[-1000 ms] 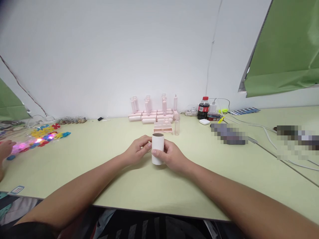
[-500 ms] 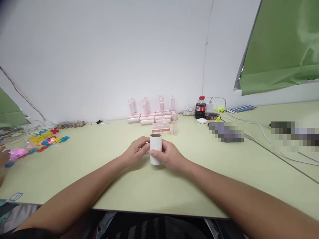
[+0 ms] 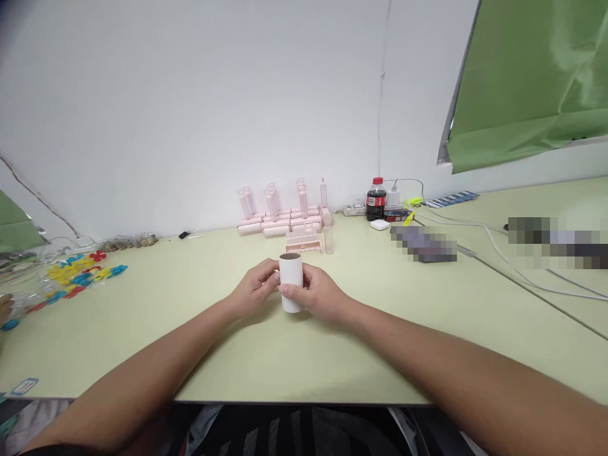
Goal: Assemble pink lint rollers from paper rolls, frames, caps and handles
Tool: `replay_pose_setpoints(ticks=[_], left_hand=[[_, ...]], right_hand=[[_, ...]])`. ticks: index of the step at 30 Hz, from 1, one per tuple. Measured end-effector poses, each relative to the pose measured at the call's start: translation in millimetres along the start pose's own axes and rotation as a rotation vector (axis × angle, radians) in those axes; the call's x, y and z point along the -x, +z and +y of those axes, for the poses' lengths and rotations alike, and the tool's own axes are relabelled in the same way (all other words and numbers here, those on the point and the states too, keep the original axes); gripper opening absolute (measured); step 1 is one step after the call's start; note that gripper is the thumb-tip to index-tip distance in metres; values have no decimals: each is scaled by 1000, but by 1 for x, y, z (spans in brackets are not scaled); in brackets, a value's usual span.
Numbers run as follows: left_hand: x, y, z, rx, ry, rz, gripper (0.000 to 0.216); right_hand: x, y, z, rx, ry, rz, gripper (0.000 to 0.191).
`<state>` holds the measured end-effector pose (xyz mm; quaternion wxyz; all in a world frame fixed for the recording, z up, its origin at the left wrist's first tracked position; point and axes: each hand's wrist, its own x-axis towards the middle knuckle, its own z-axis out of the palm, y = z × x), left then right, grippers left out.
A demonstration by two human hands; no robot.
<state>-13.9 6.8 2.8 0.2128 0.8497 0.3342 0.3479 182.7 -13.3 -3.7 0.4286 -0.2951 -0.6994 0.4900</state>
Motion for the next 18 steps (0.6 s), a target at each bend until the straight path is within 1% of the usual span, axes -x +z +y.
replay_pose_setpoints(ticks=[6, 12, 18], left_hand=[[1, -1, 2, 4, -6, 10, 39], [1, 0, 3, 14, -11, 20, 39], [1, -1, 3, 9, -9, -9, 39]], right_hand=[[1, 1, -1, 4, -7, 25, 44], [1, 2, -2, 2, 4, 25, 46], [1, 1, -2, 4, 9, 14, 46]])
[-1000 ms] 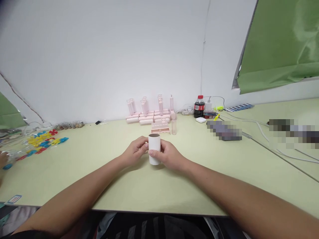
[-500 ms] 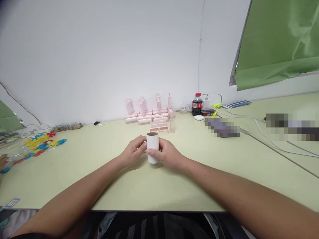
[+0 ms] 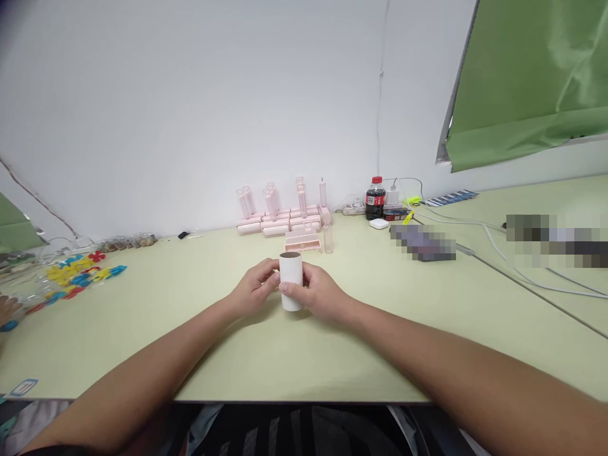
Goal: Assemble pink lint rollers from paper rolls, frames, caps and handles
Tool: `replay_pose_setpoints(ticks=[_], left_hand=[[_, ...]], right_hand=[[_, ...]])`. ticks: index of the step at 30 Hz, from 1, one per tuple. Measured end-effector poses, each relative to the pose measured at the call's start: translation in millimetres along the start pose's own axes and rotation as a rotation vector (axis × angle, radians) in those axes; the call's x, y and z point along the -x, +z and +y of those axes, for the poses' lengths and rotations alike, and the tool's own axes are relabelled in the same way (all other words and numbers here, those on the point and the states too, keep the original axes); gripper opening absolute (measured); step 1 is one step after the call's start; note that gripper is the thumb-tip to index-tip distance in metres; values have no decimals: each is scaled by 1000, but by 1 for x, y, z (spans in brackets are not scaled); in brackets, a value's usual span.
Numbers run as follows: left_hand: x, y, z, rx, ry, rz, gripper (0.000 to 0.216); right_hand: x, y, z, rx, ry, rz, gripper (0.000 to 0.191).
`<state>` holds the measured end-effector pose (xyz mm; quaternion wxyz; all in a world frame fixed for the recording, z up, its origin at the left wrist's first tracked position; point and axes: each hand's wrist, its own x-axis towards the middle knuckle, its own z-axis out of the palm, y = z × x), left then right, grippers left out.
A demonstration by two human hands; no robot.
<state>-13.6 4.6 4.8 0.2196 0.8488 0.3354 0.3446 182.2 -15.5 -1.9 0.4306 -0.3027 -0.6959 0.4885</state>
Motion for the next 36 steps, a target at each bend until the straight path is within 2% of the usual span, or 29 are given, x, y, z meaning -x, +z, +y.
replay_pose_setpoints(ticks=[9, 16, 24, 36], left_hand=[[-1, 0, 2, 21, 28, -38, 39], [0, 1, -1, 47, -7, -35, 39], [0, 0, 2, 24, 60, -83, 37], [0, -1, 3, -18, 71, -64, 41]], right_hand=[[0, -1, 1, 4, 5, 10, 45], [0, 0, 0, -3, 3, -3, 44], [0, -1, 0, 6, 16, -8, 46], [-1, -1, 4, 1, 0, 42, 45]])
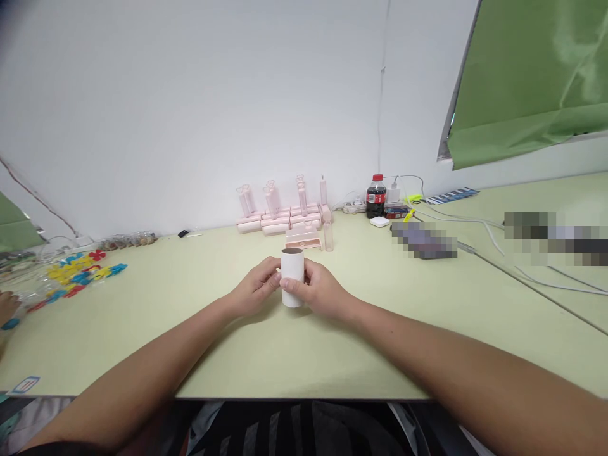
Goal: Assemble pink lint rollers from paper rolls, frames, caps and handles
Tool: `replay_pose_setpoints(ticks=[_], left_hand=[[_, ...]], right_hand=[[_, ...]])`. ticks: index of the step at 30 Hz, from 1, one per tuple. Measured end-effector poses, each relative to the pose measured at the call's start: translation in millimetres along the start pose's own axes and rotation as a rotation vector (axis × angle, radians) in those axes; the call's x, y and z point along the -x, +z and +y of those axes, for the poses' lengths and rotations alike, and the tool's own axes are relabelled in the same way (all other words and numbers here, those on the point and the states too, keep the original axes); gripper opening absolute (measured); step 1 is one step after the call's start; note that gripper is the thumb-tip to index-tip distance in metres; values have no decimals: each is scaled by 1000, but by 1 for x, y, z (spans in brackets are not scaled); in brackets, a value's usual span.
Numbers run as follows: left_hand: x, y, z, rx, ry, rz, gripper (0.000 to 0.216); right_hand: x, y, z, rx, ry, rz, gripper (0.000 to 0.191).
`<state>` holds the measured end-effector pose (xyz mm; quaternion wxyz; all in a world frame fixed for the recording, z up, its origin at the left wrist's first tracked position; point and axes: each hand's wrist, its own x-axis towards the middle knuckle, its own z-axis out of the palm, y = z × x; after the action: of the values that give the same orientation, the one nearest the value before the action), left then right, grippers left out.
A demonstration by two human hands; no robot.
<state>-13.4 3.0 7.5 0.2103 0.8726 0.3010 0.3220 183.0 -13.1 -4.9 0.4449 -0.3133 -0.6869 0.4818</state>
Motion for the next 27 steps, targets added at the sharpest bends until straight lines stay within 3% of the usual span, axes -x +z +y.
replay_pose_setpoints(ticks=[8, 16, 27], left_hand=[[2, 1, -5, 19, -93, 49, 41], [2, 6, -12, 187, -189, 145, 42], [1, 6, -9, 326, -199, 153, 36]], right_hand=[[-2, 0, -4, 0, 29, 99, 46], [-1, 1, -5, -7, 20, 25, 45], [-2, 2, -7, -23, 15, 1, 44]])
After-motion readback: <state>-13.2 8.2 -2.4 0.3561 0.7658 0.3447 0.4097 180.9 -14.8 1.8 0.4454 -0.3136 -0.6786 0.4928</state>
